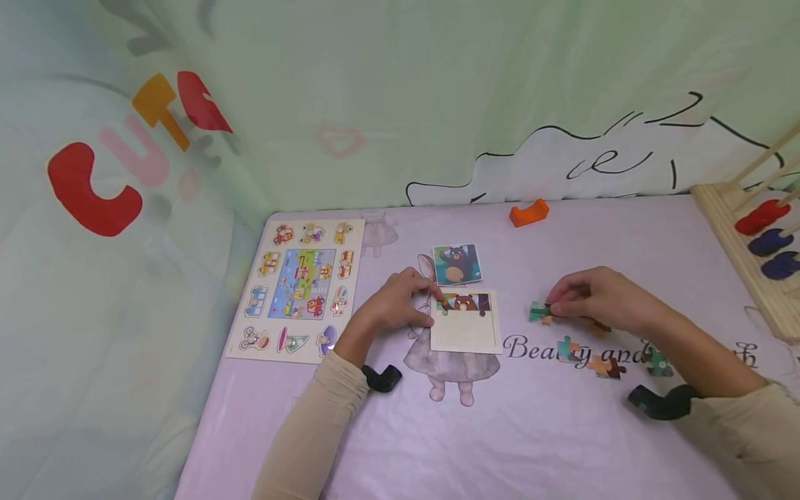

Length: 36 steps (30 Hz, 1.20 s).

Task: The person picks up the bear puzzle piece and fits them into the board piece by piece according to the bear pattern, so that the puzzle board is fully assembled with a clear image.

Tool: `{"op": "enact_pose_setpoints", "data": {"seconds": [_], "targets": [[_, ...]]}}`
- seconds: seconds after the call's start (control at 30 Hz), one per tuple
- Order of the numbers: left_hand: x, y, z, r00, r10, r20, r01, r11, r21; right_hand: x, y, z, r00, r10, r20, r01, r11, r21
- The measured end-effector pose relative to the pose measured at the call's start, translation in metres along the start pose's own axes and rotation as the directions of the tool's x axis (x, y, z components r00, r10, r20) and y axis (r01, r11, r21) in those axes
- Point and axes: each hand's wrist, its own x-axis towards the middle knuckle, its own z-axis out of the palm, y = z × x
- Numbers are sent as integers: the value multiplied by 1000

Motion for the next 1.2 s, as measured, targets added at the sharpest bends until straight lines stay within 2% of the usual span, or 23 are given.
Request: {"op": "enact_pose_setpoints", "data": {"seconds": [0.4, 1.0, 1.2], "targets": [[1, -2, 0, 1000, 0, 0, 0, 1000, -8, 11, -27, 16, 997, -77, 16, 75, 993, 94], [1, -1, -2, 1000, 6, 4, -6, 1000, 2, 36, -66, 47, 991, -113, 71, 97, 976, 194], [0, -1, -2, 1000, 18, 1, -18, 1000, 6, 40, -75, 55, 991, -117, 70, 102, 975, 198]]}}
